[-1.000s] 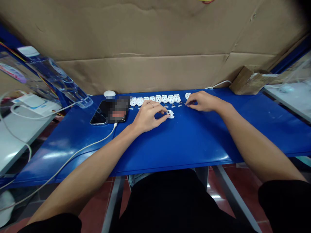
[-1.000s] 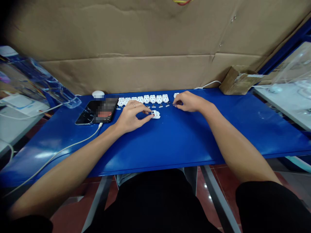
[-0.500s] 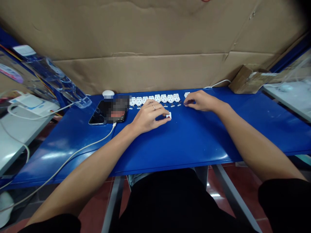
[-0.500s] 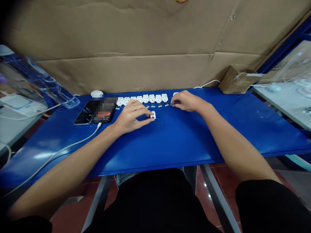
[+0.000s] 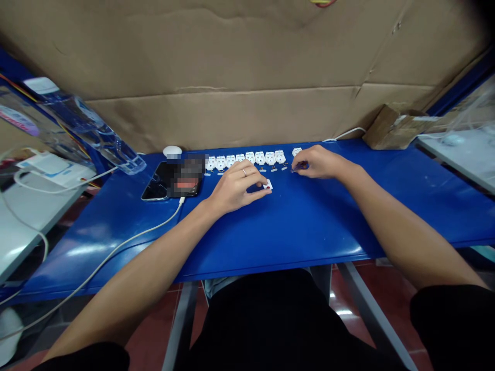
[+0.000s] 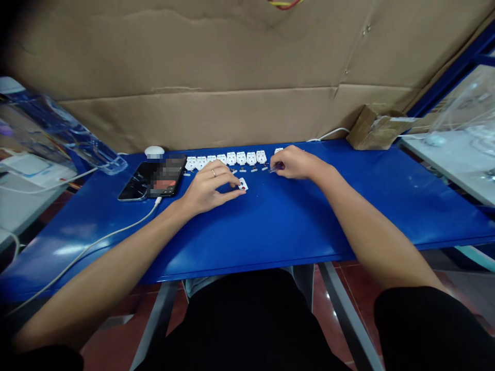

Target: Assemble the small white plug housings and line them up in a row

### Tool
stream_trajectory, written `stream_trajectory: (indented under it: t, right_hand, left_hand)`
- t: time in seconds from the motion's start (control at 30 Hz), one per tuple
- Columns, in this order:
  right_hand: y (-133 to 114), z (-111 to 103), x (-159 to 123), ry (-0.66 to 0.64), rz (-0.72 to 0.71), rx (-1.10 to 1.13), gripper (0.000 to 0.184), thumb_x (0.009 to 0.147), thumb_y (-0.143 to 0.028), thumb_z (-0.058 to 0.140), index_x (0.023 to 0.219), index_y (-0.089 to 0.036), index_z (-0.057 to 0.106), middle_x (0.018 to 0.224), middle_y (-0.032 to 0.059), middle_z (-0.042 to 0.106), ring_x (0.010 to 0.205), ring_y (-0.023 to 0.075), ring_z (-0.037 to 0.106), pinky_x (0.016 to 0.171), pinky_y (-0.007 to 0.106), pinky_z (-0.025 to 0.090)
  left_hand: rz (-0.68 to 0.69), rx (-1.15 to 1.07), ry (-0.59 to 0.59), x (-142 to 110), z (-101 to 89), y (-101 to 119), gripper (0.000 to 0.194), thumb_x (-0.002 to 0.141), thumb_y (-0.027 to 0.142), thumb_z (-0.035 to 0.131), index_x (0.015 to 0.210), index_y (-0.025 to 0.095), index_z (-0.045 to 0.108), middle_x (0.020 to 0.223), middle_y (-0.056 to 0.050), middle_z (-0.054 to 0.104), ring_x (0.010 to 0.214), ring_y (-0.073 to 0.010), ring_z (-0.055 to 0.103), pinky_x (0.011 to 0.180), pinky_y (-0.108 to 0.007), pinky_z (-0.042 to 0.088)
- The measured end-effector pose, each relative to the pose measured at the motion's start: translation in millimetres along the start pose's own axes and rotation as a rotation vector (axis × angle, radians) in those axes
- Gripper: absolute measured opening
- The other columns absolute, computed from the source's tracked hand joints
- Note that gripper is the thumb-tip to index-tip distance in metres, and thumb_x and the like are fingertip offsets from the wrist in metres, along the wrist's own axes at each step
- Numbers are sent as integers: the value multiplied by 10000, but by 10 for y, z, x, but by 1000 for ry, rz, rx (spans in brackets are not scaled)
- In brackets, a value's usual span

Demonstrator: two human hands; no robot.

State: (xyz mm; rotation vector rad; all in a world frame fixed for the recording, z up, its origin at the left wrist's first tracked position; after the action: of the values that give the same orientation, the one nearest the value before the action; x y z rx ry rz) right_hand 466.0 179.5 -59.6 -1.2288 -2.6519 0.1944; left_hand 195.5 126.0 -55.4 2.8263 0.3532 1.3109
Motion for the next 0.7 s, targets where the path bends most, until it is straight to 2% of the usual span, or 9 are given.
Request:
stream_trajectory:
  t: [0.13, 0.27, 0.37, 0.53, 0.7]
  right_hand:
    - [-31, 9, 8, 3, -42, -63, 191, 914, -105, 719, 993, -199, 865, 999, 83, 880, 867, 211, 757, 822, 326, 535]
    - [-109, 17, 21, -11, -85, -126, 196, 931, -81, 709, 998, -195, 853, 1023, 92, 873, 911, 219, 757, 837, 328, 531]
    - [-180, 29, 44, -57, -65, -215, 200, 943, -64, 699, 961, -204, 840, 997, 85, 856, 879, 216, 735, 779, 331, 476]
    - [-304, 51, 65, -143, -40, -417, 223, 943, -23, 667, 922, -199, 803, 923, 86, 812, 778, 205, 651, 689, 355, 324]
    - [-341, 63, 61, -123, -61, -393, 202, 945, -27, 663, 926, -196, 772, 942, 84, 797, 805, 201, 629, 685, 353, 309]
  left_hand:
    - [-11, 28, 38, 6, -26, -9, 144, 1083, 329, 891, 1037, 248, 781, 904, -5, 816, 901, -219, 715, 891, -394, 577]
    - [-32, 29, 25, 18, -34, -18, 142, 1081, 319, 889, 1019, 247, 783, 897, -8, 822, 893, -223, 712, 878, -394, 578]
    - [-47, 25, 15, 27, -35, -17, 144, 1084, 314, 879, 1006, 245, 780, 893, -8, 822, 885, -220, 711, 879, -396, 583]
    - [-99, -11, -2, -3, 1, -35, 136, 1104, 305, 828, 1007, 234, 765, 902, -19, 809, 889, -212, 745, 879, -385, 613]
    - [-203, -73, -38, -71, 65, -112, 129, 1098, 307, 811, 1007, 225, 771, 903, -21, 795, 843, -182, 769, 780, -323, 613]
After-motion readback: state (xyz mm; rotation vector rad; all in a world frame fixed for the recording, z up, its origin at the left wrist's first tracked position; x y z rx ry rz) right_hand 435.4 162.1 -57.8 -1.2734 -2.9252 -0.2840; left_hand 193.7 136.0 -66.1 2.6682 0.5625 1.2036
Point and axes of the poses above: each hand's wrist, its own x-axis towards the middle knuckle, its own z-axis out of the palm, y = z × x, the point moved 6 cm from there along x, towards the middle knuckle
